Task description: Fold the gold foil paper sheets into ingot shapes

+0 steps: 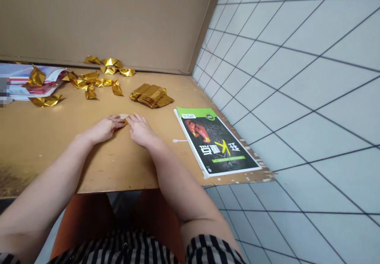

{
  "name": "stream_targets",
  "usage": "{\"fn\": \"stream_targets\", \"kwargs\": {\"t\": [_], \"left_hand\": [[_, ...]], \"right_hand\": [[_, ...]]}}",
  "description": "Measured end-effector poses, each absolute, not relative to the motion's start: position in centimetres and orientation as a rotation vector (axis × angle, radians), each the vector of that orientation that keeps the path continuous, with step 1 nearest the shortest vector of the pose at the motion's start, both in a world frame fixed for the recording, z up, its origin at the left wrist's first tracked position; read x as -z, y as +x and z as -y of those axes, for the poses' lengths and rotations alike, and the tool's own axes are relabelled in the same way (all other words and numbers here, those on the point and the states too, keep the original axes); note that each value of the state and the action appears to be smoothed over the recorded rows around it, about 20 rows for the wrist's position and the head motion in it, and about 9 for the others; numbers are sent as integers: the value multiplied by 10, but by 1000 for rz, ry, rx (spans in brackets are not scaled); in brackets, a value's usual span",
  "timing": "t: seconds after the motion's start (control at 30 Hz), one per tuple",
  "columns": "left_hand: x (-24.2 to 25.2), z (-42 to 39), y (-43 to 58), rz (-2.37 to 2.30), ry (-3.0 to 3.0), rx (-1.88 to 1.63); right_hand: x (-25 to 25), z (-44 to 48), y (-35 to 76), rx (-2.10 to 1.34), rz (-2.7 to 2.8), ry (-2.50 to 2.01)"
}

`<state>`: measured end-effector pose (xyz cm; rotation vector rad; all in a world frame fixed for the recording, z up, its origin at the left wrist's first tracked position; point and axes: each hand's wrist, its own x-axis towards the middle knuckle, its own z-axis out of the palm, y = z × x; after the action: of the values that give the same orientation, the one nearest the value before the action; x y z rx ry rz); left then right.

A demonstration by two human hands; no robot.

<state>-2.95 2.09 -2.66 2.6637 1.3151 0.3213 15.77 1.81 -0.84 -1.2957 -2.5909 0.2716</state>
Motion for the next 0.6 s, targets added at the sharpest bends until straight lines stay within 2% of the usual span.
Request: {"fn": "stream_targets", "kwargs": {"t": [0.27, 0.6], "left_hand": [[9, -10, -25, -1572, 2654, -336], [23, -8, -8, -1375, 2622, -337]], "right_hand": [[-1, 2, 149, -147, 2696, -1516], [-2, 4, 149, -12, 2655, -1571]]}}
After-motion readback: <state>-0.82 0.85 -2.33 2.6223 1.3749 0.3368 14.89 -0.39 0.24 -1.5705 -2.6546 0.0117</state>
